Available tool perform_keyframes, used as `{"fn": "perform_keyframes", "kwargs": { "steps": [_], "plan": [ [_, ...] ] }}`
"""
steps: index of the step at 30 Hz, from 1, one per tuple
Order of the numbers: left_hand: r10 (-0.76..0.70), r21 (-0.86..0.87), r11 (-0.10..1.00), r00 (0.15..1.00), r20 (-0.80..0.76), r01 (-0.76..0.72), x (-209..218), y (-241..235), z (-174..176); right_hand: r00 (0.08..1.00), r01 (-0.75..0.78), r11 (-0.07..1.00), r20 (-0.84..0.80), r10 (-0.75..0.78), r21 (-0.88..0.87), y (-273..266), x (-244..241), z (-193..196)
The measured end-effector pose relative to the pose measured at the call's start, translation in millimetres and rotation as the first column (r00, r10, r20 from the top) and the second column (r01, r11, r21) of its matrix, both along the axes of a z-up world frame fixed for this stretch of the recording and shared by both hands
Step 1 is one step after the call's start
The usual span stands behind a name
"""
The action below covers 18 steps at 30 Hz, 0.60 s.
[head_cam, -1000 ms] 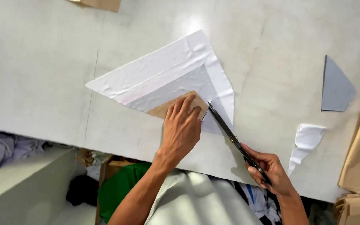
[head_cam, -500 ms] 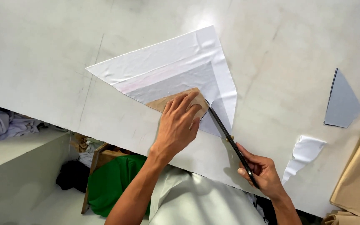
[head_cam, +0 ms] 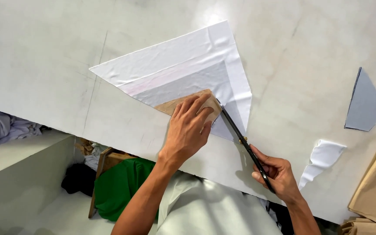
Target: Cutting out fabric pieces from a larger sheet using paper patterns and scissors.
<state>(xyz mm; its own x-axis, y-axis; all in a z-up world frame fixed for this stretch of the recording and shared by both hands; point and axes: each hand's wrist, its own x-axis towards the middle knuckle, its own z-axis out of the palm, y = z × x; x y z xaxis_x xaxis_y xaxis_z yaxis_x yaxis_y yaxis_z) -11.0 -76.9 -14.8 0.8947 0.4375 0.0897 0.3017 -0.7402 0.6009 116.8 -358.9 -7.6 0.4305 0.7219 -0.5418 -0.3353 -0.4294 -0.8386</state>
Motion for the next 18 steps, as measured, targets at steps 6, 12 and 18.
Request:
{"fn": "perform_keyframes", "kwargs": {
  "steps": [6,12,18],
  "plan": [
    [-0.004,0.01,1.0,1.0,0.019,0.004,0,2,-1,0.996,-0.06,0.998,0.062,0.061,-0.019,6,3,0],
    [-0.005,-0.017,1.0,0.999,0.038,0.006,-1,3,-2,0.999,-0.03,0.999,0.042,0.031,-0.034,7,5,0],
    [-0.007,-0.018,1.0,0.999,0.039,0.008,0,5,0,0.997,-0.044,0.997,0.056,0.048,-0.057,21,8,5]
  ]
}}
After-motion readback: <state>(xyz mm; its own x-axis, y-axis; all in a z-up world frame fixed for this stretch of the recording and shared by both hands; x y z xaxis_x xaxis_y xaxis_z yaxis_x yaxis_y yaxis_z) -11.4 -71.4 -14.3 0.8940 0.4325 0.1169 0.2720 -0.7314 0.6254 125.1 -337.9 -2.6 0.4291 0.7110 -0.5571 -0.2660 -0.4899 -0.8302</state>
